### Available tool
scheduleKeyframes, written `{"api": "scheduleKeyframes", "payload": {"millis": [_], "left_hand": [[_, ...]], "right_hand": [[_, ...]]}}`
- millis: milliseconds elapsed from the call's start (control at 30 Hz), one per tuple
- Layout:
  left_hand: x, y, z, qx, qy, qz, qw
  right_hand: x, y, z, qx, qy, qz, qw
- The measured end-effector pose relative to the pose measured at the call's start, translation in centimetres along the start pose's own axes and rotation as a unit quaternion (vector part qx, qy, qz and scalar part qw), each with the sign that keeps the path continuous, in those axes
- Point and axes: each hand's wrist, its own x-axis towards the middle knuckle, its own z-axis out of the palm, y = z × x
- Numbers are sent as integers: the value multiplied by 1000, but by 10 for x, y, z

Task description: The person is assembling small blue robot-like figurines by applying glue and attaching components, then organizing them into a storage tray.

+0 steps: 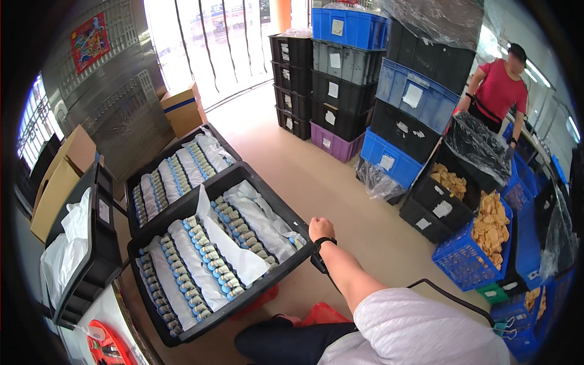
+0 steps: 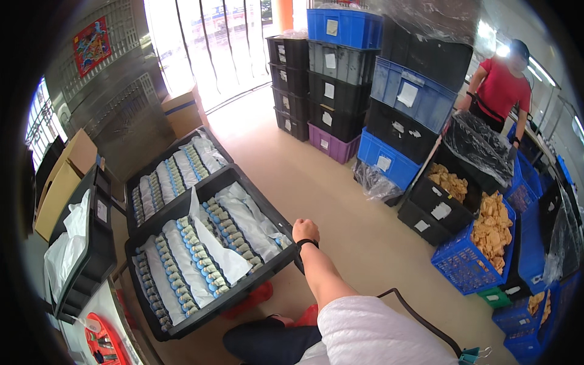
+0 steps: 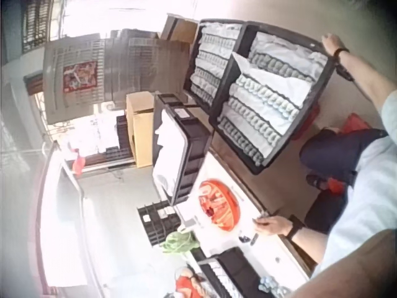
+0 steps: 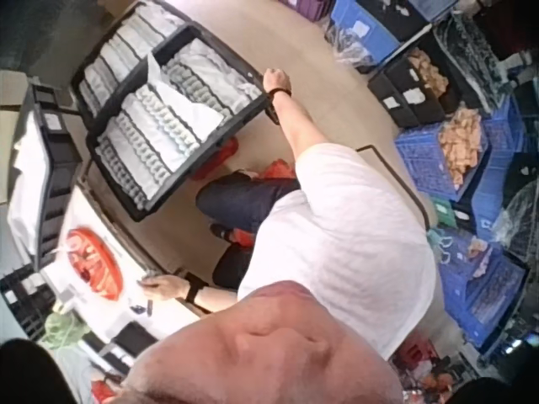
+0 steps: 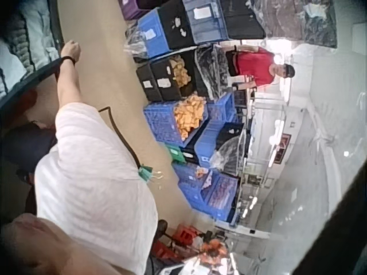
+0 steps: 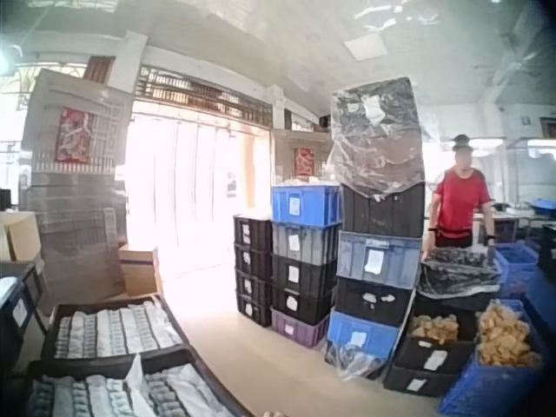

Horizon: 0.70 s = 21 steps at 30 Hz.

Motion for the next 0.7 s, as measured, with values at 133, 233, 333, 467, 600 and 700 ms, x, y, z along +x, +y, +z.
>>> {"api": "scheduleKeyframes", "payload": {"millis": [133, 233, 333, 467, 600, 700], "left_hand": [[-1, -4, 3, -1, 11, 21, 1000], [1, -3, 4, -12, 29, 43, 999], [0, -6, 4, -7, 21, 34, 999], [-1, -2, 4, -25, 10, 21, 999], [-2, -1, 3, -17, 14, 27, 999], [-1, -3, 3, -25, 15, 22, 999]], "right_hand": [[-4, -7, -6, -33, -11, -24, 999], [3, -10, -7, -19, -10, -27, 999], [1, -5, -3, -21, -11, -28, 999], [1, -4, -4, -19, -16, -15, 1000], [4, -5, -4, -15, -23, -15, 1000], [1, -9, -7, -1, -23, -6, 1000]]}}
